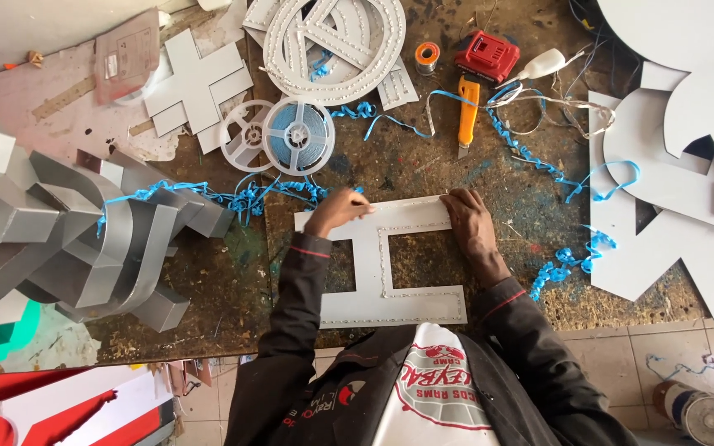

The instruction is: The person assembles a large white letter 'H' on a workbench by attaching a strip of LED lights to its edges. They use a utility knife to cut the light strip and their hands to press it into place along the contours of the letter.

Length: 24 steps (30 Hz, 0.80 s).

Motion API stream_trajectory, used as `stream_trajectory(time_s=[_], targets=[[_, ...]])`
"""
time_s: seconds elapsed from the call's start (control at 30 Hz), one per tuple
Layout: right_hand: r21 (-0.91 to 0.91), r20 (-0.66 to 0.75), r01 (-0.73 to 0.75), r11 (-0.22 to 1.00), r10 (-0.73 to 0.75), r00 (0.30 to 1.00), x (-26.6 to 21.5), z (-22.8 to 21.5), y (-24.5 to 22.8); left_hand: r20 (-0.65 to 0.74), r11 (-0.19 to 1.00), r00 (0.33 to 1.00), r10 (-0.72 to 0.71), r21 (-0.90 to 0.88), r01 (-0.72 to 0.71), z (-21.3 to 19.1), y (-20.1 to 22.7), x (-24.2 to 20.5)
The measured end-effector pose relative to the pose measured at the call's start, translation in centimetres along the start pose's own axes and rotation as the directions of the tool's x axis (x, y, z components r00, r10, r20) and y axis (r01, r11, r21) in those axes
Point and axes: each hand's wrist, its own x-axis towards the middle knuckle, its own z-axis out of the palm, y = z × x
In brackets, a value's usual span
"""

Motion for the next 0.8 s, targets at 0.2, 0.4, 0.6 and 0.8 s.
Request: stream_trajectory(time_s=[0.2, 0.4, 0.6, 0.8], targets=[[-0.002, 0.014, -0.001, 1.0, 0.001, 1.0, 0.1, -0.3, -0.3, 0.037, 0.992, 0.991, -0.126, 0.028, 0.125, -3.3, -2.4, -4.3], [-0.023, 0.013, -0.005, 1.0, 0.006, 1.0, 0.2, -0.6, -0.8, -0.067, 0.978, 0.978, -0.199, -0.083, 0.194, -5.0, -3.8, -7.5], [-0.033, 0.01, 0.011, 0.999, -0.011, 1.0, 0.1, -0.4, -0.4, -0.146, 0.955, 0.962, -0.232, -0.224, 0.196, -4.5, -5.8, -8.1], [-0.025, 0.005, 0.015, 1.0, -0.015, 1.0, 0.1, 0.0, -0.1, -0.219, 0.936, 0.932, -0.288, -0.269, 0.226, -5.1, -5.1, -9.8]])
